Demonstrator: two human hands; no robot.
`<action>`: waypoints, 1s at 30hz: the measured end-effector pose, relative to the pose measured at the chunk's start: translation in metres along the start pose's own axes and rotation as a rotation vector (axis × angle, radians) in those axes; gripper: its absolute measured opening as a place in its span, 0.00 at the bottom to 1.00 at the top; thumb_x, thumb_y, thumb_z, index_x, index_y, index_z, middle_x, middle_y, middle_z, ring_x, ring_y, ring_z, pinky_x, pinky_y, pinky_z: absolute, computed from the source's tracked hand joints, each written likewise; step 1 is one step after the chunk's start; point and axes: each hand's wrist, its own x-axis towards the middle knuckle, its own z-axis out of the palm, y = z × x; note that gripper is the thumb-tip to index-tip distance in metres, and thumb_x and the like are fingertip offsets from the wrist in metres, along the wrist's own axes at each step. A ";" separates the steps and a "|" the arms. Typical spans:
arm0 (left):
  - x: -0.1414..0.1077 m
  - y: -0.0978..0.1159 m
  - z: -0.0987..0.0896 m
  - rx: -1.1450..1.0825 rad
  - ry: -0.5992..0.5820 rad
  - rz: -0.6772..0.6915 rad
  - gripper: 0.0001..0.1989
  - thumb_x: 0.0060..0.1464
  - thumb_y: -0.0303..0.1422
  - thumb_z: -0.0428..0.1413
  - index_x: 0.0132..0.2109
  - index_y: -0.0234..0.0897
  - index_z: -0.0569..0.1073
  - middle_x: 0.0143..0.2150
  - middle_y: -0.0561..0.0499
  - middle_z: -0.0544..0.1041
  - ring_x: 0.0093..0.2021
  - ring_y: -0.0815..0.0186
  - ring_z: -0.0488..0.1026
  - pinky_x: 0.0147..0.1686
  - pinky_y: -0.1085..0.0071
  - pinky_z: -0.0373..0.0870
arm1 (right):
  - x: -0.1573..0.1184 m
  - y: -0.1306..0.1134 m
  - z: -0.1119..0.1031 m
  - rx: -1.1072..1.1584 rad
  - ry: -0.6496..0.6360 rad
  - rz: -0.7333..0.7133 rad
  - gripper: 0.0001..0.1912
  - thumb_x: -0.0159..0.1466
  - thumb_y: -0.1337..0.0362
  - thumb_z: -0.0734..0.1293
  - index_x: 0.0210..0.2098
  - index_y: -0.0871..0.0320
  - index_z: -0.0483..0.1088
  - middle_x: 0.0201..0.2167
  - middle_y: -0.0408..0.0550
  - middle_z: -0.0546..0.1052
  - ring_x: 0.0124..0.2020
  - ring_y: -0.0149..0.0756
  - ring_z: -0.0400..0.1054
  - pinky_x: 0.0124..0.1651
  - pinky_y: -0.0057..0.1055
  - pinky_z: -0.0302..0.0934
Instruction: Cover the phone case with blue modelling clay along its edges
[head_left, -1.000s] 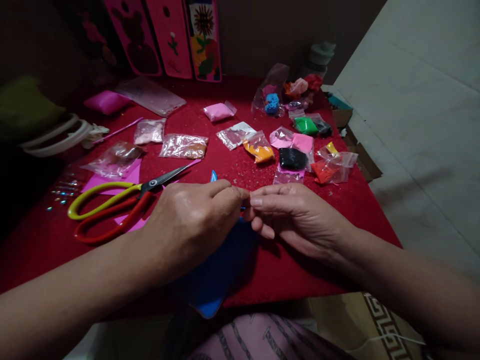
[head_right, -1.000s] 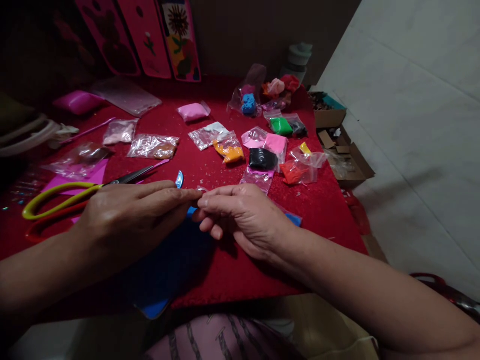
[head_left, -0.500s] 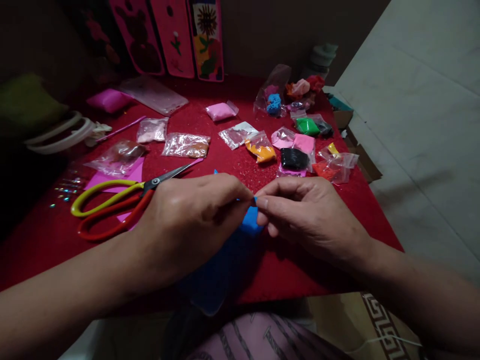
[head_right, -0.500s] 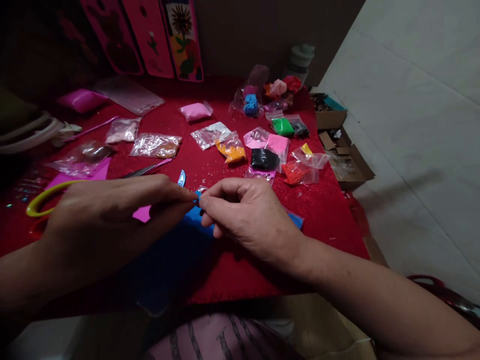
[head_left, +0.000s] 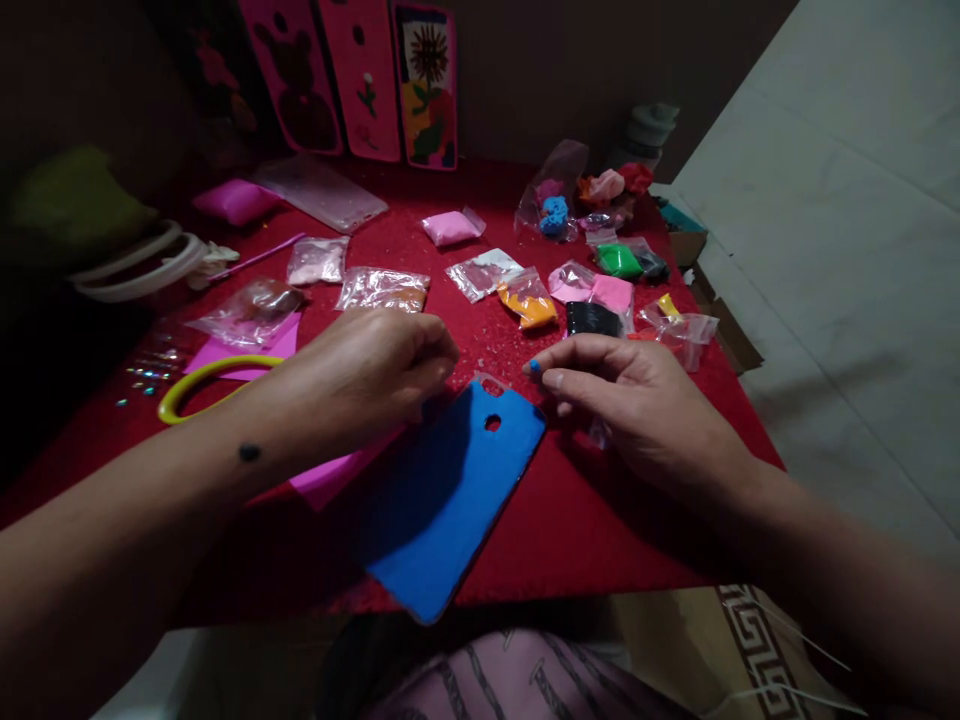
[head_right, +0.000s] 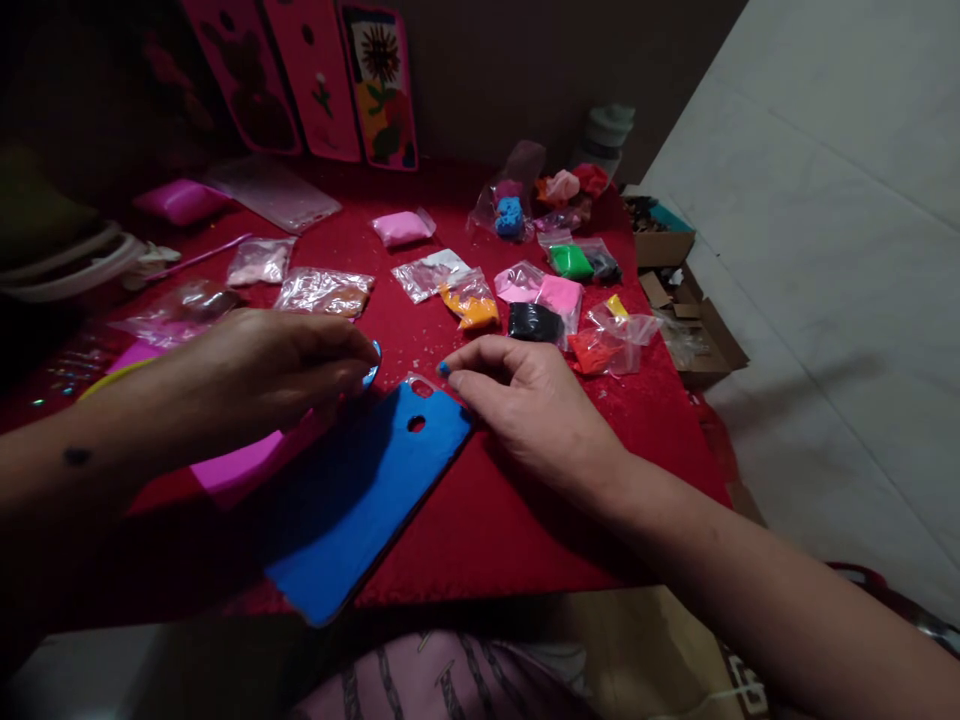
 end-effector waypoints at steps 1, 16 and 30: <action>0.001 -0.002 0.001 0.016 -0.032 -0.018 0.08 0.54 0.29 0.55 0.29 0.36 0.77 0.19 0.53 0.75 0.18 0.69 0.70 0.18 0.78 0.59 | 0.002 0.001 0.000 -0.031 0.005 0.006 0.04 0.60 0.68 0.69 0.35 0.61 0.74 0.28 0.41 0.74 0.26 0.24 0.65 0.30 0.23 0.59; 0.003 -0.004 0.012 -0.404 -0.291 -0.339 0.08 0.55 0.32 0.54 0.41 0.36 0.74 0.20 0.51 0.75 0.18 0.67 0.67 0.17 0.75 0.60 | 0.022 0.011 0.010 -0.265 -0.091 -0.065 0.10 0.58 0.71 0.67 0.40 0.60 0.67 0.36 0.46 0.72 0.34 0.32 0.68 0.37 0.31 0.63; 0.007 -0.009 0.014 -0.399 -0.233 -0.226 0.08 0.55 0.34 0.54 0.36 0.36 0.76 0.24 0.50 0.76 0.20 0.68 0.68 0.19 0.75 0.60 | 0.038 0.012 0.019 -0.779 -0.024 -0.338 0.20 0.56 0.77 0.68 0.48 0.66 0.68 0.32 0.48 0.74 0.29 0.31 0.65 0.33 0.30 0.60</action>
